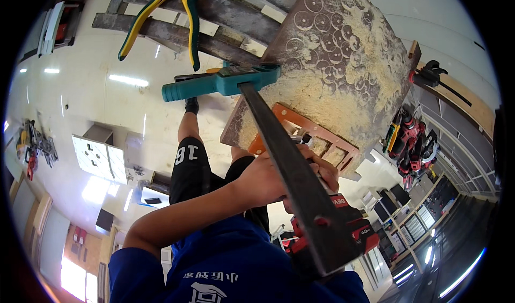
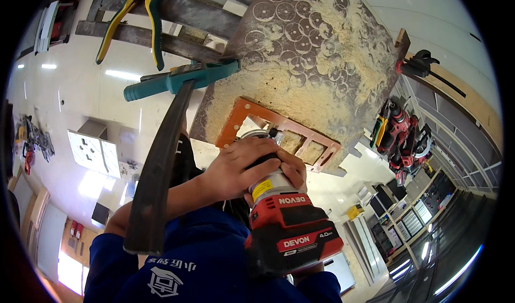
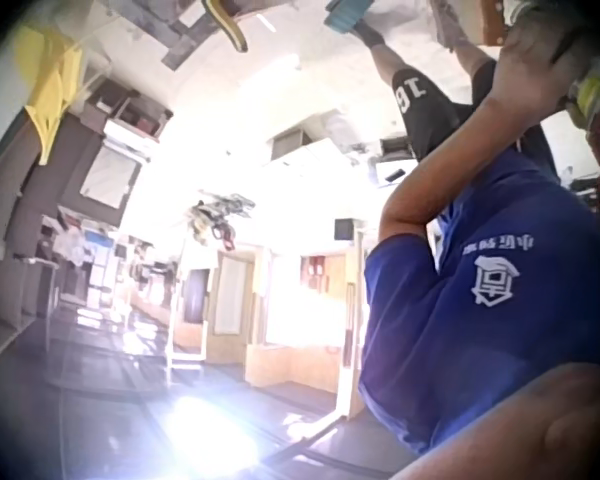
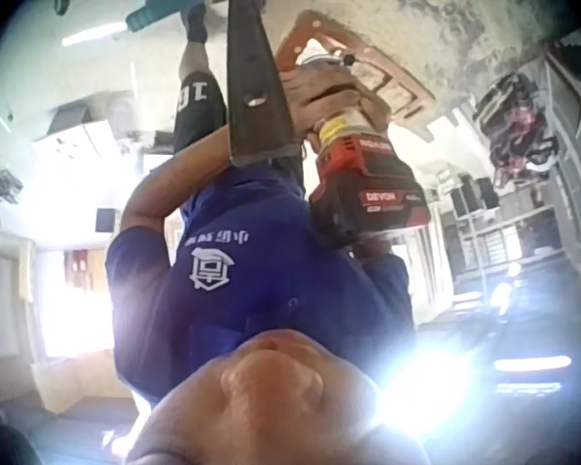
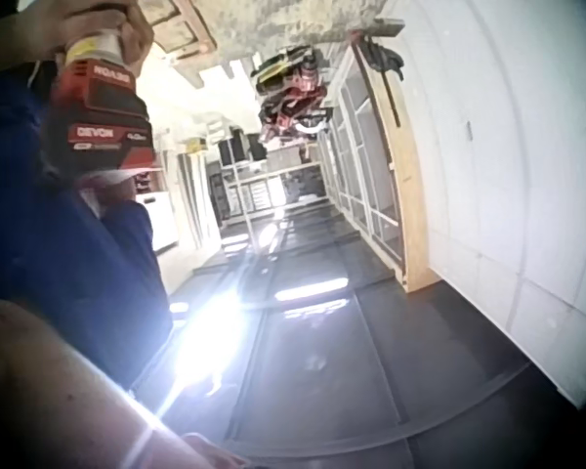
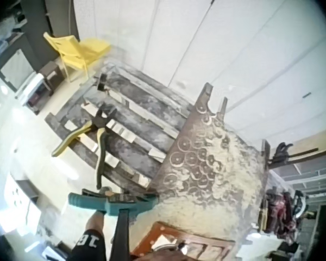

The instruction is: The person uses a cordless router to hollow out a rectangular recess in a wooden board clamped to a workbench. They repeatedly guide the tool along the marked area, removing material and creating wood shavings.

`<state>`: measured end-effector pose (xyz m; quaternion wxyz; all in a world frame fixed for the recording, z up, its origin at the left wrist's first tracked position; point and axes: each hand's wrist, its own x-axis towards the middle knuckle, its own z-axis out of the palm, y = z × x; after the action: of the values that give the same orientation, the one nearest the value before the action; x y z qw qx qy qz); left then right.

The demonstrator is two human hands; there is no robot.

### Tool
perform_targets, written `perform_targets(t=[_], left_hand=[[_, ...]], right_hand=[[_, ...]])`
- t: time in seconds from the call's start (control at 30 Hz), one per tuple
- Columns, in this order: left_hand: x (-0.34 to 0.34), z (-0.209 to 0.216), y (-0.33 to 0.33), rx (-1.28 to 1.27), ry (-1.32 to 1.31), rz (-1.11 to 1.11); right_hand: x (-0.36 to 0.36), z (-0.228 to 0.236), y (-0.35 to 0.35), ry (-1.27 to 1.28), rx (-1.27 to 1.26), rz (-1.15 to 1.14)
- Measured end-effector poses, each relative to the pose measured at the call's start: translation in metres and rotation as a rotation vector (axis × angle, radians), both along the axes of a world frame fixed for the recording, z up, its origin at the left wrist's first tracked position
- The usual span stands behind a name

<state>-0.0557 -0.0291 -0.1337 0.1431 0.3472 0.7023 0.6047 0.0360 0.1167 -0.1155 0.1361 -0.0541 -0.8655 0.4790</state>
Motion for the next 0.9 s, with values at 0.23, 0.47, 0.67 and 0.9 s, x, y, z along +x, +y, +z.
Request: perform_targets(t=[0.23,0.47,0.67,0.9], left_hand=[[-0.009,0.001,-0.01,0.025,0.031,-0.003],[-0.012,-0.006,-0.024,-0.03,0.103,-0.042],[-0.013,0.001,-0.017,-0.022,0.072,-0.025],[-0.001,-0.012,-0.025,-0.078,-0.356,-0.104]], right_hand=[[0.008,0.016,-0.015,-0.229,-0.214,-0.094],[-0.021,0.032,-0.036,-0.119,-0.194,-0.123],[-0.013,0.024,-0.027,-0.11,-0.211,-0.093],[-0.008,0.028,-0.01,-0.18,-0.193,-0.046]])
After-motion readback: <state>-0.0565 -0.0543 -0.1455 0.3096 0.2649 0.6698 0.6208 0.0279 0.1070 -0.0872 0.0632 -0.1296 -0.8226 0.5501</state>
